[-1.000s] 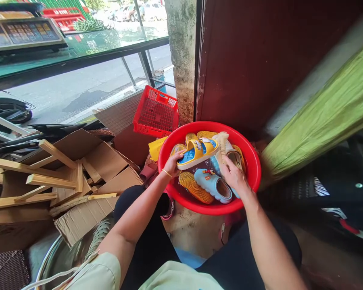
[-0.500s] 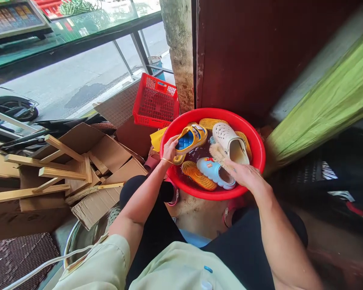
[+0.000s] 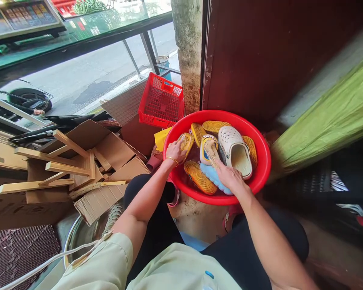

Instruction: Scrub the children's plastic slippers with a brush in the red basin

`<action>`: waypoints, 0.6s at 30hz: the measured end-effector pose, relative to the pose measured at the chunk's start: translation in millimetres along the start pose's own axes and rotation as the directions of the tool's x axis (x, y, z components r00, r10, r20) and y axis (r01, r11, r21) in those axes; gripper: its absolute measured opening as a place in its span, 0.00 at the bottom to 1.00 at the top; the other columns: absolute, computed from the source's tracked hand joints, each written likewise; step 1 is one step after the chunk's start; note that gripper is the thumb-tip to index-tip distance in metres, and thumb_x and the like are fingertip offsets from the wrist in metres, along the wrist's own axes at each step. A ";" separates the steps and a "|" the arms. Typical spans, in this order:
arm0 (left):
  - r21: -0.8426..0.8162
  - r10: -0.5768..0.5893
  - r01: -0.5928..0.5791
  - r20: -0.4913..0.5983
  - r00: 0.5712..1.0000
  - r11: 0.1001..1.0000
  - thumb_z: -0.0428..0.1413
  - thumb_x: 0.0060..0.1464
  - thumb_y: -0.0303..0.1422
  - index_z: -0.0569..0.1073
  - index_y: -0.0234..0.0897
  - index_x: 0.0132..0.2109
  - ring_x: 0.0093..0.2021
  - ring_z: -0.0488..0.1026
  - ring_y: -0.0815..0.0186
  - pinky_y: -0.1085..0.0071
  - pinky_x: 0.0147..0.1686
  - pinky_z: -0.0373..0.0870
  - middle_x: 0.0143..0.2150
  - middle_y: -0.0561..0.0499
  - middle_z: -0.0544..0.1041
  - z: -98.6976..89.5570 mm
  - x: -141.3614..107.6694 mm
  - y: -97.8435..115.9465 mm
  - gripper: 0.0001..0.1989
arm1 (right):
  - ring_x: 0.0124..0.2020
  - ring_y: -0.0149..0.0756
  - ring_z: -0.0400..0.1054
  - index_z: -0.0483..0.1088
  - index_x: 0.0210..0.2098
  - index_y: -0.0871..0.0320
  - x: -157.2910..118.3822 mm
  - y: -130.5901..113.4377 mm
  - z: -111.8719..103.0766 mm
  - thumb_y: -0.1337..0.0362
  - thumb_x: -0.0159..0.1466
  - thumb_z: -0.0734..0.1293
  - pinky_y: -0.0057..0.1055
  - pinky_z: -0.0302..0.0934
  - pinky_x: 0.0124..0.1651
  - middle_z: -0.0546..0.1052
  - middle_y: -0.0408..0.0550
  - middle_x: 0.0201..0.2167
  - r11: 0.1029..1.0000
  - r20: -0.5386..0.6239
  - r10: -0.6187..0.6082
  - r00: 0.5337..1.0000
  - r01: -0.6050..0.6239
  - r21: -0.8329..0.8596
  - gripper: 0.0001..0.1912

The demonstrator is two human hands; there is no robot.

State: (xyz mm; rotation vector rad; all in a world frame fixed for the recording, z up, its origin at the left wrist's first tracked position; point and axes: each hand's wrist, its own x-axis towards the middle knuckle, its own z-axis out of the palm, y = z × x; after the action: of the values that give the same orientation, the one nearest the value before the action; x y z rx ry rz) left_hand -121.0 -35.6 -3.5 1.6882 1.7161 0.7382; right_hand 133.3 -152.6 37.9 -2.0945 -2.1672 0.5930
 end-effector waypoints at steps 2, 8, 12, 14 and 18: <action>0.167 -0.031 0.023 0.046 0.998 0.986 0.70 0.45 0.36 0.69 0.35 0.65 0.72 0.56 0.37 0.50 0.68 0.54 0.73 0.31 0.59 6.3 4.9 -10.4 0.40 | 0.45 0.47 0.79 0.62 0.71 0.46 6.4 1.8 3.7 0.59 0.74 0.57 0.39 0.69 0.47 0.84 0.54 0.45 0.998 0.049 0.006 0.999 -0.003 -0.058 0.27; 0.129 -0.156 0.147 0.062 0.986 0.981 0.68 0.43 0.34 0.65 0.39 0.68 0.68 0.63 0.36 0.51 0.63 0.62 0.73 0.30 0.58 29.0 5.4 -13.2 0.44 | 0.48 0.47 0.79 0.64 0.70 0.50 17.6 -3.6 12.5 0.62 0.73 0.58 0.40 0.68 0.51 0.84 0.56 0.47 0.994 0.107 0.020 0.994 -0.008 -0.106 0.26; -0.349 -0.212 0.241 0.118 0.970 0.906 0.63 0.45 0.35 0.75 0.37 0.59 0.50 0.77 0.50 0.63 0.47 0.72 0.53 0.41 0.79 13.5 4.7 -0.9 0.32 | 0.50 0.49 0.78 0.64 0.70 0.49 13.7 -2.3 4.8 0.58 0.74 0.57 0.42 0.68 0.52 0.82 0.57 0.51 1.000 0.108 -0.009 0.994 0.010 -0.004 0.26; -0.567 -0.165 0.265 0.222 0.961 0.779 0.61 0.45 0.35 0.77 0.37 0.58 0.39 0.78 0.58 0.68 0.37 0.71 0.46 0.44 0.82 4.2 -0.3 4.9 0.30 | 0.53 0.49 0.77 0.65 0.69 0.47 9.1 0.7 -2.6 0.56 0.74 0.57 0.40 0.68 0.53 0.81 0.54 0.54 0.996 0.073 -0.052 0.996 0.046 0.080 0.25; -0.755 -0.038 0.322 0.367 0.929 0.571 0.59 0.43 0.35 0.73 0.40 0.63 0.30 0.74 0.64 0.72 0.28 0.67 0.42 0.48 0.82 -5.1 -13.9 15.7 0.36 | 0.53 0.46 0.77 0.65 0.69 0.49 0.3 -1.9 -12.1 0.57 0.74 0.57 0.35 0.68 0.53 0.81 0.50 0.56 0.980 -0.098 -0.076 0.992 0.093 0.175 0.26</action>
State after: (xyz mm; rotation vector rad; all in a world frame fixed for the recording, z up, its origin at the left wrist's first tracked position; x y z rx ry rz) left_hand -114.5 -48.9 12.3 0.8842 1.0246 0.9057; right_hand 135.3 -149.7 49.6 -1.8908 -2.0577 0.6447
